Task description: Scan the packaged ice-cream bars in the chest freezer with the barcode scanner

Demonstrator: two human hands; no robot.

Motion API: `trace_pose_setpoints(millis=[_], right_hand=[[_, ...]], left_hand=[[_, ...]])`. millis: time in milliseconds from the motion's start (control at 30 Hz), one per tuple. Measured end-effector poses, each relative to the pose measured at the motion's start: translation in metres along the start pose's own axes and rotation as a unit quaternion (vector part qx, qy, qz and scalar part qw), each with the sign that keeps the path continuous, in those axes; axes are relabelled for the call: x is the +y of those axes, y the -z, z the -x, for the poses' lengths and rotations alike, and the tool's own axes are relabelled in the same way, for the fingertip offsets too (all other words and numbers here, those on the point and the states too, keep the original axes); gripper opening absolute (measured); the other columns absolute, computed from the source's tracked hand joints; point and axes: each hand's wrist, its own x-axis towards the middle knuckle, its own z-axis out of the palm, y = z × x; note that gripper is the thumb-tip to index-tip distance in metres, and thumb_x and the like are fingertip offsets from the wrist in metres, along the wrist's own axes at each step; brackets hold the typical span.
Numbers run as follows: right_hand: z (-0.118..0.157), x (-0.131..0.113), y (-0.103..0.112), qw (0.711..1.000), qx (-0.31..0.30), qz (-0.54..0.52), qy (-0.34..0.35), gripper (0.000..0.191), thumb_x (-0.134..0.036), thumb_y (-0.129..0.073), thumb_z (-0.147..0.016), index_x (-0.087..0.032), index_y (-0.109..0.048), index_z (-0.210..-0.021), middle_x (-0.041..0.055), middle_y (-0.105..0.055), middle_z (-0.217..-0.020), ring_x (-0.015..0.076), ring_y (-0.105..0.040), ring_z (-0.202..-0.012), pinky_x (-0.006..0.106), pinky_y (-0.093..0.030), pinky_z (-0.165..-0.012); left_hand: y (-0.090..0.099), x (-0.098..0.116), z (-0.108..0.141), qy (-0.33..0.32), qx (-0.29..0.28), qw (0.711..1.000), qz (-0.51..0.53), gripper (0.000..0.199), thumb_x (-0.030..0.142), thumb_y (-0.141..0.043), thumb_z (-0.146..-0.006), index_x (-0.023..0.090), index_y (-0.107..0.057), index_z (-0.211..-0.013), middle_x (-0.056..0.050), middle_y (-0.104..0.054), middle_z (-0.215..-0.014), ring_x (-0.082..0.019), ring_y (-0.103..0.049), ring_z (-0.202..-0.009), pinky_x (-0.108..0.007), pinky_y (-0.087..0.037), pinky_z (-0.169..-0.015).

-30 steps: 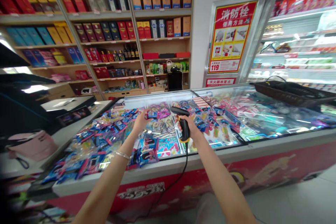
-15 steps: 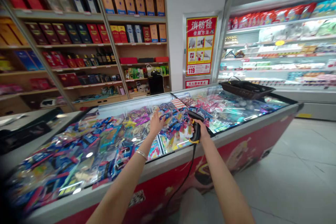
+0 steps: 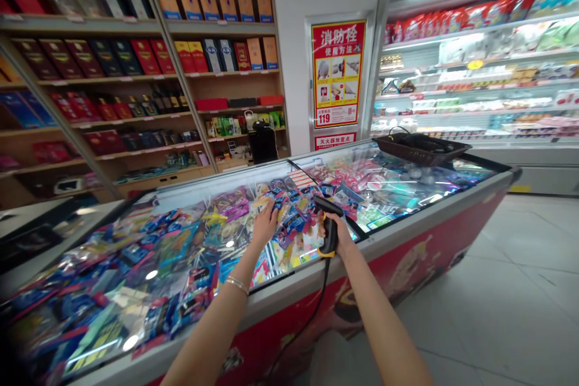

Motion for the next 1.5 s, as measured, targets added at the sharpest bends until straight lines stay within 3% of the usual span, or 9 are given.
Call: trace_pose_setpoints(millis=[300, 467, 633, 733, 833, 967, 1133, 1267, 1500], right_hand=[[0.001, -0.004, -0.001, 1.0, 0.003, 0.028, 0.008, 0.019, -0.032, -0.061, -0.065, -0.019, -0.057, -0.078, -0.0011, -0.055, -0.057, 0.0088, -0.042, -0.04, 0.021, -0.034, -0.036], [0.007, -0.016, -0.027, 0.999, -0.006, 0.043, 0.015, 0.02, -0.032, -0.06, -0.065, -0.019, -0.059, -0.08, -0.0009, -0.056, -0.059, 0.0089, -0.041, -0.039, 0.022, -0.033, -0.035], [0.009, -0.003, -0.084, 0.989, -0.099, 0.096, -0.047, 0.019, -0.038, -0.057, -0.07, -0.02, -0.056, -0.076, -0.0034, -0.047, -0.044, 0.011, -0.04, -0.037, 0.024, -0.034, -0.036], [0.008, 0.028, -0.119, 0.981, -0.14, 0.111, -0.075, 0.019, -0.037, -0.058, -0.07, -0.019, -0.056, -0.076, -0.0032, -0.049, -0.043, 0.0103, -0.04, -0.037, 0.022, -0.032, -0.036], [0.005, 0.065, -0.145, 0.97, -0.176, 0.124, -0.115, 0.02, -0.036, -0.058, -0.07, -0.017, -0.058, -0.077, -0.0026, -0.05, -0.042, 0.0104, -0.041, -0.036, 0.021, -0.031, -0.035], [0.001, 0.107, -0.166, 0.953, -0.212, 0.136, -0.167, 0.02, -0.035, -0.058, -0.069, -0.016, -0.059, -0.075, -0.0012, -0.053, -0.043, 0.0101, -0.043, -0.036, 0.021, -0.032, -0.036], [-0.011, 0.133, -0.191, 0.933, -0.233, 0.158, -0.225, 0.021, -0.036, -0.057, -0.07, -0.015, -0.059, -0.07, -0.0002, -0.053, -0.042, 0.0101, -0.044, -0.037, 0.02, -0.033, -0.037], [-0.026, 0.146, -0.208, 0.927, -0.239, 0.149, -0.248, 0.021, -0.036, -0.059, -0.068, -0.016, -0.059, -0.072, -0.0009, -0.053, -0.044, 0.0095, -0.043, -0.038, 0.021, -0.034, -0.038], [-0.038, 0.158, -0.206, 0.937, -0.23, 0.112, -0.238, 0.025, -0.035, -0.062, -0.066, -0.015, -0.062, -0.081, 0.0001, -0.061, -0.059, 0.0084, -0.046, -0.039, 0.021, -0.036, -0.038]], left_hand=[[0.02, 0.01, 0.002, -0.004, 0.057, 0.997, -0.044, 0.047, 0.038, -0.032, -0.093, 0.024, -0.043, -0.136, -0.007, -0.041, -0.144, -0.027, -0.024, -0.139, -0.053, -0.021, -0.111], [0.083, -0.003, -0.008, -0.017, 0.105, 0.993, -0.048, 0.047, 0.04, -0.029, -0.094, 0.019, -0.047, -0.132, -0.008, -0.042, -0.143, -0.026, -0.027, -0.138, -0.048, -0.017, -0.113], [0.16, -0.063, -0.002, 0.012, 0.107, 0.993, -0.056, 0.041, 0.036, -0.034, -0.093, 0.015, -0.054, -0.122, -0.013, -0.054, -0.131, -0.026, -0.046, -0.124, -0.043, -0.033, -0.105], [0.195, -0.104, 0.014, 0.003, 0.02, 1.0, 0.005, 0.037, 0.036, -0.04, -0.089, 0.016, -0.059, -0.114, -0.01, -0.065, -0.114, -0.021, -0.059, -0.106, -0.035, -0.044, -0.094], [0.213, -0.13, 0.036, -0.008, -0.148, 0.986, 0.073, 0.038, 0.041, -0.053, -0.081, 0.017, -0.061, -0.109, -0.006, -0.069, -0.104, -0.018, -0.063, -0.093, -0.029, -0.048, -0.083], [0.208, -0.136, 0.063, -0.008, -0.296, 0.954, 0.042, 0.047, 0.044, -0.075, -0.057, 0.024, -0.067, -0.099, -0.003, -0.07, -0.099, -0.019, -0.064, -0.088, -0.026, -0.048, -0.078], [0.186, -0.14, 0.076, -0.058, -0.327, 0.943, -0.02, 0.046, 0.035, -0.081, -0.045, 0.025, -0.07, -0.088, -0.003, -0.069, -0.101, -0.023, -0.062, -0.094, -0.027, -0.047, -0.08], [0.186, -0.165, 0.068, -0.053, -0.27, 0.961, -0.017, 0.043, 0.031, -0.073, -0.061, 0.02, -0.065, -0.102, -0.004, -0.069, -0.099, -0.02, -0.063, -0.086, -0.026, -0.047, -0.076], [0.196, -0.197, 0.069, 0.091, 0.035, 0.989, -0.107, 0.047, 0.035, -0.062, -0.074, 0.017, -0.054, -0.117, -0.009, -0.063, -0.111, -0.022, -0.059, -0.1, -0.031, -0.046, -0.087]])
